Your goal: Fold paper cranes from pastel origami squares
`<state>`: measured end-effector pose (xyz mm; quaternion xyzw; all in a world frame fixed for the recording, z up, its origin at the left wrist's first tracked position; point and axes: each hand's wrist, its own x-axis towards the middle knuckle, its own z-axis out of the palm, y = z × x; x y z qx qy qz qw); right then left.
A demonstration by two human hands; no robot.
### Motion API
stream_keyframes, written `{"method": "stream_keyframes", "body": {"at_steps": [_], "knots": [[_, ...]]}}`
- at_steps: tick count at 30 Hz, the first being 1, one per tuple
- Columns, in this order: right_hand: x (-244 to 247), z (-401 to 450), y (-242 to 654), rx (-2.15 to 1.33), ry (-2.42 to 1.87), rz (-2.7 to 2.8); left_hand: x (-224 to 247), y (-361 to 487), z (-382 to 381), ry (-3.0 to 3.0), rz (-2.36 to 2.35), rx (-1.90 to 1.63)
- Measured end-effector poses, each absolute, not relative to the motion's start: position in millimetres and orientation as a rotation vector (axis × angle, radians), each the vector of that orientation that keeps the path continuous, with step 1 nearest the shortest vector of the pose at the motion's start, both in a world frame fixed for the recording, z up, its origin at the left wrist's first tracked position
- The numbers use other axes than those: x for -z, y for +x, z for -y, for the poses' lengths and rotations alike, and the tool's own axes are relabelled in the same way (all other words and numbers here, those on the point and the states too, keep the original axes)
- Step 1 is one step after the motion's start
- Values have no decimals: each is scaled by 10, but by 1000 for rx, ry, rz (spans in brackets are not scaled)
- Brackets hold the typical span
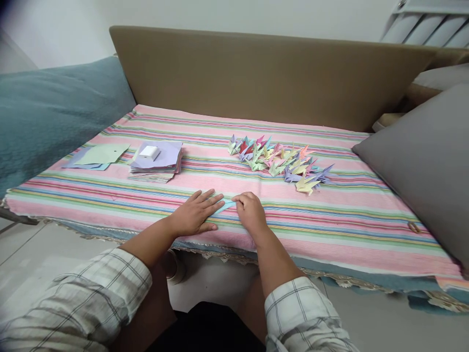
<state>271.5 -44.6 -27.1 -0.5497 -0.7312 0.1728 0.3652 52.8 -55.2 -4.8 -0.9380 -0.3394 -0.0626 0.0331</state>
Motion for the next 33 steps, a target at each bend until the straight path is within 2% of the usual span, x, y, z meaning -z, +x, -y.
{"method": "stream_keyframes", "body": {"at_steps": [9, 13, 23, 27, 33], "knots": [[222, 504, 2793, -443, -1376, 1799, 49, 518, 550, -2904, 1029, 167], [243, 538, 2781, -383, -1279, 1927, 47, 520, 550, -2897, 1029, 170], [257, 579, 2763, -76, -1393, 1980, 50, 509, 540, -2923, 1040, 164], [218, 693, 2565, -138, -1132, 2232, 71, 509, 527, -2925, 1028, 160], [260, 734, 2473, -303, -1229, 2252, 73, 504, 536, -2946, 1089, 166]]}}
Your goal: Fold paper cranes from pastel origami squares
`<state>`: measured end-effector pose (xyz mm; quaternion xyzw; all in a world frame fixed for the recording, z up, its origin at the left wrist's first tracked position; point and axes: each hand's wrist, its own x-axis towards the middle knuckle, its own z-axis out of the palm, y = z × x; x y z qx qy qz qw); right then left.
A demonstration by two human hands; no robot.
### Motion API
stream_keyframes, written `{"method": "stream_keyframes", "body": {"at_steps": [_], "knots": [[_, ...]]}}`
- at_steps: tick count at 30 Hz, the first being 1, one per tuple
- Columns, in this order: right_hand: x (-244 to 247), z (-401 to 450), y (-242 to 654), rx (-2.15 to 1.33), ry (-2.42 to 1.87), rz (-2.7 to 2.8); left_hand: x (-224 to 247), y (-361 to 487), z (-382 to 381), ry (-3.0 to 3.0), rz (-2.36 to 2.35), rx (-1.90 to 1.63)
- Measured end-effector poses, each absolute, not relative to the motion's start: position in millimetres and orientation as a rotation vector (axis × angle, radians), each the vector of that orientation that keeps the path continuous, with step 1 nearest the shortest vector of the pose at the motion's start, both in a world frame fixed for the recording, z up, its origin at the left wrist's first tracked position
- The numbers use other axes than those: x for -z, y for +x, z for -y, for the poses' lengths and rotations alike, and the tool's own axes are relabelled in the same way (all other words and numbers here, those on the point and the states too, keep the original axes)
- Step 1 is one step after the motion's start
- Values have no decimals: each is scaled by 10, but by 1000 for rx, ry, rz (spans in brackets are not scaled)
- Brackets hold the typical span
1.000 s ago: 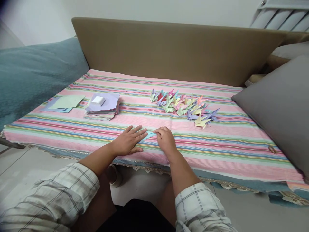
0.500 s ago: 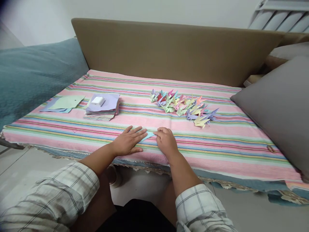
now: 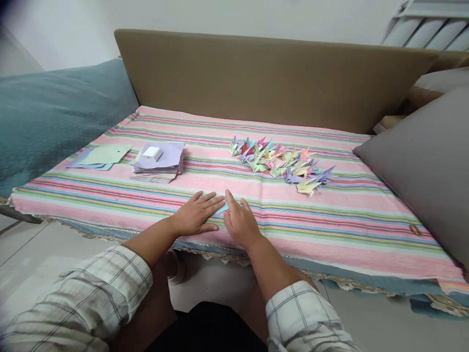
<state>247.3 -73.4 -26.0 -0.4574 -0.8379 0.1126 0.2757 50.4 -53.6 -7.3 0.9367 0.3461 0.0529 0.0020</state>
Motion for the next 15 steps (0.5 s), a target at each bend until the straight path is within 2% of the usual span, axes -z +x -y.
{"method": "stream_keyframes", "body": {"at_steps": [6, 15], "knots": [[259, 723, 2480, -346, -1271, 2245, 60, 443, 596, 2812, -1215, -180], [251, 736, 2464, -340, -1326, 2245, -60, 311, 687, 2734, -1327, -12]]}}
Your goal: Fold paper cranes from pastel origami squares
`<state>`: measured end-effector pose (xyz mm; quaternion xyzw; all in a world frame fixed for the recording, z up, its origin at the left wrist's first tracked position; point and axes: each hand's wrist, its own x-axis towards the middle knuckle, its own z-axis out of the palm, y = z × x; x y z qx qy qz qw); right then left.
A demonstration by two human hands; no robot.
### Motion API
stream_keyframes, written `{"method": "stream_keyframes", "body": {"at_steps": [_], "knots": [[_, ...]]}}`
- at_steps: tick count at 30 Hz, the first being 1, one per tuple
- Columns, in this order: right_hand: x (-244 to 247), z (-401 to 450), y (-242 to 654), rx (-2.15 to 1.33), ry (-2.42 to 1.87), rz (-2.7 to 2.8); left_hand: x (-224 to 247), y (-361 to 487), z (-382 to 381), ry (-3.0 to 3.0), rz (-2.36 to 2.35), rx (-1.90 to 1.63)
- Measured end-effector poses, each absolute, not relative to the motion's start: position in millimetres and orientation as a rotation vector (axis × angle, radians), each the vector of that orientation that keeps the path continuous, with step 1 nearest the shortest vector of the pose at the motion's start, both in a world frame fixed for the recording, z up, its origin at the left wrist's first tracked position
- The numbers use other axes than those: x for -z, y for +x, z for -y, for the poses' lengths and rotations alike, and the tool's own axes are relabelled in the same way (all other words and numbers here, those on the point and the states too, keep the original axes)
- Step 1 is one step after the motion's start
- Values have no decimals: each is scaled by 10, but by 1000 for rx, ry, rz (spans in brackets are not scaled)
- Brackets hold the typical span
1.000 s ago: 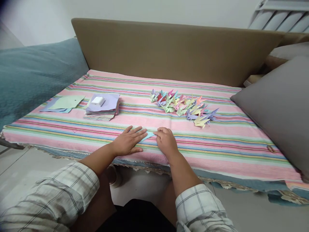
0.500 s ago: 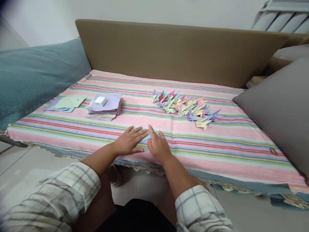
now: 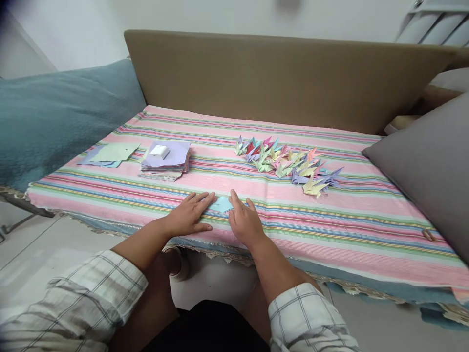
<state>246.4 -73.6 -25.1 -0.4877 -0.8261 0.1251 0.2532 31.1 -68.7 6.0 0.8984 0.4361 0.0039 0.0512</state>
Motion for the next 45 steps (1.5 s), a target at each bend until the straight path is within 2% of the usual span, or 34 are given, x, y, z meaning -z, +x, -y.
{"method": "stream_keyframes", "body": {"at_steps": [9, 14, 20, 32, 45], "knots": [[273, 738, 2464, -320, -1342, 2262, -105, 68, 768, 2702, -1422, 49], [257, 751, 2440, -259, -1362, 2297, -151, 174, 884, 2637, -1694, -145], [269, 769, 2411, -160, -1385, 2321, -24, 499, 994, 2937, -1241, -134], [236, 764, 2640, -48, -1179, 2714, 13, 386, 832, 2799, -1105, 88], [269, 756, 2820, 70, -1209, 2577, -43, 399, 839, 2781, -1110, 89]]}}
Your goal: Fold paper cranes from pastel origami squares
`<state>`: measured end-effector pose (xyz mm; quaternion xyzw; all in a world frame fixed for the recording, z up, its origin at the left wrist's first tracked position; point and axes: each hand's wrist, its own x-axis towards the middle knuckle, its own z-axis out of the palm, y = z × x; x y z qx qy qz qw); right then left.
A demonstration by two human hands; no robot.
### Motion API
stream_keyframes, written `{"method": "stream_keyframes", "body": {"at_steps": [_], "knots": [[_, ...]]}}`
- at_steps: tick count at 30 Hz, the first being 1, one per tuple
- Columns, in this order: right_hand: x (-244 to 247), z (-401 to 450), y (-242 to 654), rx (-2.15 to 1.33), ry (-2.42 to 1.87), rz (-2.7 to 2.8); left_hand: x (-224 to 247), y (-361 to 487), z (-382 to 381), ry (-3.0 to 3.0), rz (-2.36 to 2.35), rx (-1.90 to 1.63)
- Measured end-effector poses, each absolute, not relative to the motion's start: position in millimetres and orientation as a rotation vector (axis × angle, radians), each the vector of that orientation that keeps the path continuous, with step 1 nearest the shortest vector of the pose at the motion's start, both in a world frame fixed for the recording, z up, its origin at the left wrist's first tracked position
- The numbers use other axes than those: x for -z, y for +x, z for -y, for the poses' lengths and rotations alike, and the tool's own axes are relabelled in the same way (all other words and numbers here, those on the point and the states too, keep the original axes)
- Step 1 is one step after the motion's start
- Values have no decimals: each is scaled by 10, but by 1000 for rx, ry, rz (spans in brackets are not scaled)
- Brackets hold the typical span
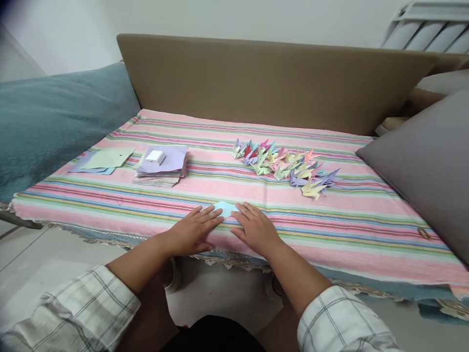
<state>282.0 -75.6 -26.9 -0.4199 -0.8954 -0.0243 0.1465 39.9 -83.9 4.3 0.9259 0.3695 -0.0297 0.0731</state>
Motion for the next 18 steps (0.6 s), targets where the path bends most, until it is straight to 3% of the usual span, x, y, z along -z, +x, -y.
{"method": "stream_keyframes", "body": {"at_steps": [18], "knots": [[95, 766, 2932, 128, -1589, 2221, 11, 388, 847, 2804, -1126, 41]]}}
